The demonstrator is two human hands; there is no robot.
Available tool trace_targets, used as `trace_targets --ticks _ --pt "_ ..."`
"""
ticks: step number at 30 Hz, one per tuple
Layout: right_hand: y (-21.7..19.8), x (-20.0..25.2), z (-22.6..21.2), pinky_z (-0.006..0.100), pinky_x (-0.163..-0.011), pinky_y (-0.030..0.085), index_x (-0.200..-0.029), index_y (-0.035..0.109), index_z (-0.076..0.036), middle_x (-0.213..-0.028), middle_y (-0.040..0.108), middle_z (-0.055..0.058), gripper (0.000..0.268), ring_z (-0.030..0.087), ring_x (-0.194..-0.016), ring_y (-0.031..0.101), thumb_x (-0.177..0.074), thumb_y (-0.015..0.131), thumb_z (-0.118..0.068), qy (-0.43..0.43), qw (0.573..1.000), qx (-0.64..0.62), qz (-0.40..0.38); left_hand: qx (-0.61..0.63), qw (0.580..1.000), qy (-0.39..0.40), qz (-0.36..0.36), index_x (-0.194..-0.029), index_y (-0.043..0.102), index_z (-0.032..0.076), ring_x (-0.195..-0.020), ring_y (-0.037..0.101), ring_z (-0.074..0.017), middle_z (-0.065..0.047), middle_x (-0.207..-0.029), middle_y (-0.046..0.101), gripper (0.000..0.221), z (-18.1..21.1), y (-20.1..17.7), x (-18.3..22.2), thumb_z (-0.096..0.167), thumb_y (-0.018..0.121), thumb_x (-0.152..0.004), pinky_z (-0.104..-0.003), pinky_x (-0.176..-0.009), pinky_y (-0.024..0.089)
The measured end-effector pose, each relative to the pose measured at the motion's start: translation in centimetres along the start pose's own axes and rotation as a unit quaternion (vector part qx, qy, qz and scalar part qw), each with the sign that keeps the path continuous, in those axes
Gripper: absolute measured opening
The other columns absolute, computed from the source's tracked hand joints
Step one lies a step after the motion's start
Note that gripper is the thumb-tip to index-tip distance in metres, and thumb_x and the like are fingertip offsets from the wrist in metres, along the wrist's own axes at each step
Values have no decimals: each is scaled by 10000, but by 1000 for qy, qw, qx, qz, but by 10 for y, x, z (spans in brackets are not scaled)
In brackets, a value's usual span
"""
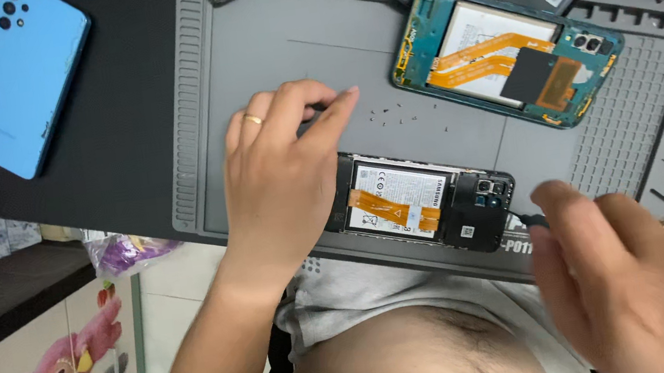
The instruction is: The person uses a screwdriver to remove screws from the back of a disassembled smartphone placed on a grey work mat. They carefully unscrew fasteners around the device's perimeter and place the removed screws on the mat. Another disassembled phone and a blue phone are visible on the table.
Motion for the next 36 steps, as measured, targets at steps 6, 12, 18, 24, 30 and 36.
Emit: trace_targets --ticks 6,12,18,24,30,36 --pt "-9 -2 0 349 -548 467 -1178 764 -153 -995 643 36 18 243 -631 573 -1169 777 -146 -59 978 -187 71 4 998 34 -48 -1377 700 263 -1039 639 -280 -21 -1256 677 493 3 6 8 -29 657 -981 -487 -932 455" --pt "6 5 10 387 -585 488 -1171 785 -210 -910 660 -37 27 280 -632 595 -1153 773 -225 -44 981 -178 59 -39 998 50 -13 -1326 710 254 -992 614 -270 -27 -1239 651 498 7 4 6 -85 561 -994 -472 -909 471" --pt "-8 0 1 373 -553 515 -1218 737 -288 -964 665 -104 116 272 -635 633 -1152 693 -204 -36 992 -117 16 -10 999 28 -24 -1404 705 249 -1037 604 -301 -37 -1293 646 565 2 5 10 -8 635 -906 -496 -921 455" --pt "-17 -5 0 358 -521 482 -1164 710 -300 -1048 704 -122 68 242 -682 693 -1176 675 -243 -67 993 -93 35 3 999 31 -17 -1489 606 269 -1033 618 -321 -49 -1329 654 613 7 3 27 12 639 -933 -503 -866 444" --pt "-21 -6 3 299 -528 445 -1141 768 -200 -1134 773 -140 30 103 -779 711 -1147 743 -184 -88 981 -157 73 93 990 102 36 -1315 677 256 -814 653 -231 49 -1124 708 485 59 13 43 -26 670 -920 -453 -750 494" --pt "-23 -2 15 293 -522 458 -1081 777 -57 -1048 780 37 44 142 -749 699 -1050 755 -35 -80 947 -297 87 113 982 141 54 -1197 722 172 -837 575 -208 27 -1022 658 158 91 9 38 139 812 -1071 -401 -832 490"
Point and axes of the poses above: each hand's wrist, its own x-axis away from the middle knuckle, its own y-axis out of the palm, z = x × y, the point moved 9 cm from there along -x, towards the middle knuckle
